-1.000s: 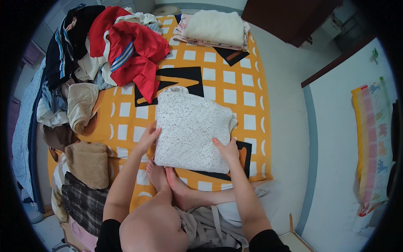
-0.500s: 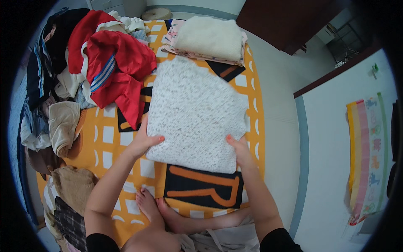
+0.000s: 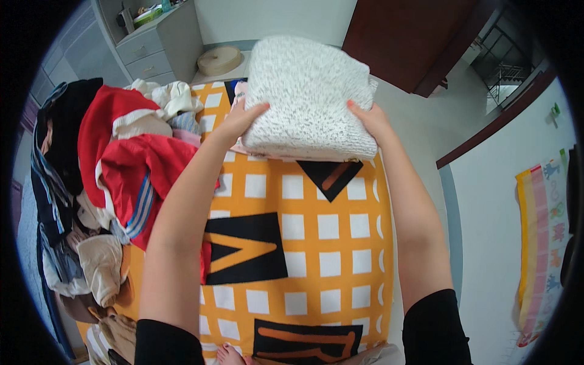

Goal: The person sits on a bed and folds several pieces of clothing by hand. They fold a white cardigan, a white sweater with a teddy bear design, a red jacket, and a beige tank top, placing each folded item into a growing stack.

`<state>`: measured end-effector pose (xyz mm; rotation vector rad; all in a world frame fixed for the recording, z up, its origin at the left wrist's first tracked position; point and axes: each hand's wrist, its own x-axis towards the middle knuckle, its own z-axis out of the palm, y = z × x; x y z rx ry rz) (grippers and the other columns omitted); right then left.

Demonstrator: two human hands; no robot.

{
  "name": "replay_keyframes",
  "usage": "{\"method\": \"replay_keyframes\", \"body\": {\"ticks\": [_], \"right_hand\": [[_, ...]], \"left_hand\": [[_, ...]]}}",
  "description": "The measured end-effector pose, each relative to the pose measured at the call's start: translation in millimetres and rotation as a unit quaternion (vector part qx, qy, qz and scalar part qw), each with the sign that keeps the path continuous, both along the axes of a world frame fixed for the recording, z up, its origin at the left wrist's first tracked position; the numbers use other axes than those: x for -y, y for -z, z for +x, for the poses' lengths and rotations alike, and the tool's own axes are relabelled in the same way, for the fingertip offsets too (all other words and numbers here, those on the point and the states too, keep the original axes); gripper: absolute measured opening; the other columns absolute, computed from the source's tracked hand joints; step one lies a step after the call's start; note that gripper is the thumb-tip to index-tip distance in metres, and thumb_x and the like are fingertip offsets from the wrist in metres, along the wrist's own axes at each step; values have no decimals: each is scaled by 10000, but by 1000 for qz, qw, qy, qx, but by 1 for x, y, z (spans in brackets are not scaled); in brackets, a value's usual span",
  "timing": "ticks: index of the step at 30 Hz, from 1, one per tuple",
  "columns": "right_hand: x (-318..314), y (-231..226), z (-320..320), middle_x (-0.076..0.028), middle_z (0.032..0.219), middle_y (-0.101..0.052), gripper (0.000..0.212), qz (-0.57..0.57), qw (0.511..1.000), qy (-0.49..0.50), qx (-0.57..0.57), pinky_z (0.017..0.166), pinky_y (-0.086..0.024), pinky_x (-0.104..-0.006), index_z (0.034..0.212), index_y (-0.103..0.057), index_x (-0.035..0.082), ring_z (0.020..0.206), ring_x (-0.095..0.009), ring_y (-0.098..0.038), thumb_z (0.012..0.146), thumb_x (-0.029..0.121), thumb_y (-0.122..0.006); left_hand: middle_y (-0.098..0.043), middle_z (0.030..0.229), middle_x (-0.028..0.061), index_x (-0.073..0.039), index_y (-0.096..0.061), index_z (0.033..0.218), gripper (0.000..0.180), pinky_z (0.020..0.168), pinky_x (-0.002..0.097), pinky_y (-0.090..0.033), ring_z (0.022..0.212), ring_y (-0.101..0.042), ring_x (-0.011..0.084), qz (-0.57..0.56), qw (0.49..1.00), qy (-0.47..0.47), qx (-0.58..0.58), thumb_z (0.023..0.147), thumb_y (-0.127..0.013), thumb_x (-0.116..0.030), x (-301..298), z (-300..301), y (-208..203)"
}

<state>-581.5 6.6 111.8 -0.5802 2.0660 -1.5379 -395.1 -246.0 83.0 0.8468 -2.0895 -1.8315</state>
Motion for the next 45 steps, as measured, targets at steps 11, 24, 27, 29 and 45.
{"method": "replay_keyframes", "body": {"ticks": [11,24,27,29,45], "right_hand": [[119,45,-20,-105,1524,-233,685,315,849,60,-419,1084,-216,-572,1447,-306,323,1379,-403,-219,855,637,-446],[130,61,-42,-57,1513,-279,654,331,865,86,-367,1048,-351,-449,1445,-324,261,1330,-375,-341,894,603,-408],[124,72,-53,-68,1511,-279,620,335,873,93,-343,1054,-316,-505,1445,-324,244,1329,-379,-339,918,564,-387],[120,79,-57,-86,1508,-280,605,333,859,82,-379,1060,-293,-536,1445,-324,218,1326,-384,-340,932,537,-374],[128,58,-1,29,1543,-205,478,394,808,10,-438,1078,-189,-615,1456,-275,323,1397,-337,-225,983,345,-342]], "left_hand": [[-268,1520,54,-256,-382,1418,733,1079,569,-237,1376,-223,420,-528,834,-29,158,807,-465,-652,9,-135,-4],[-310,1498,63,-217,-402,1409,700,1095,537,-235,1366,-262,389,-438,885,-31,153,849,-418,-638,45,-149,12],[-279,1511,72,-247,-403,1407,616,1041,661,-201,1379,-221,399,-607,791,16,79,883,-435,-570,11,-130,8],[-253,1519,92,-279,-423,1393,639,997,738,-164,1385,-194,415,-673,732,100,47,845,-473,-604,-20,-101,22],[-217,1536,63,-310,-427,1390,758,994,757,-80,1412,-101,402,-598,786,85,130,747,-501,-704,-43,-79,23]]}}
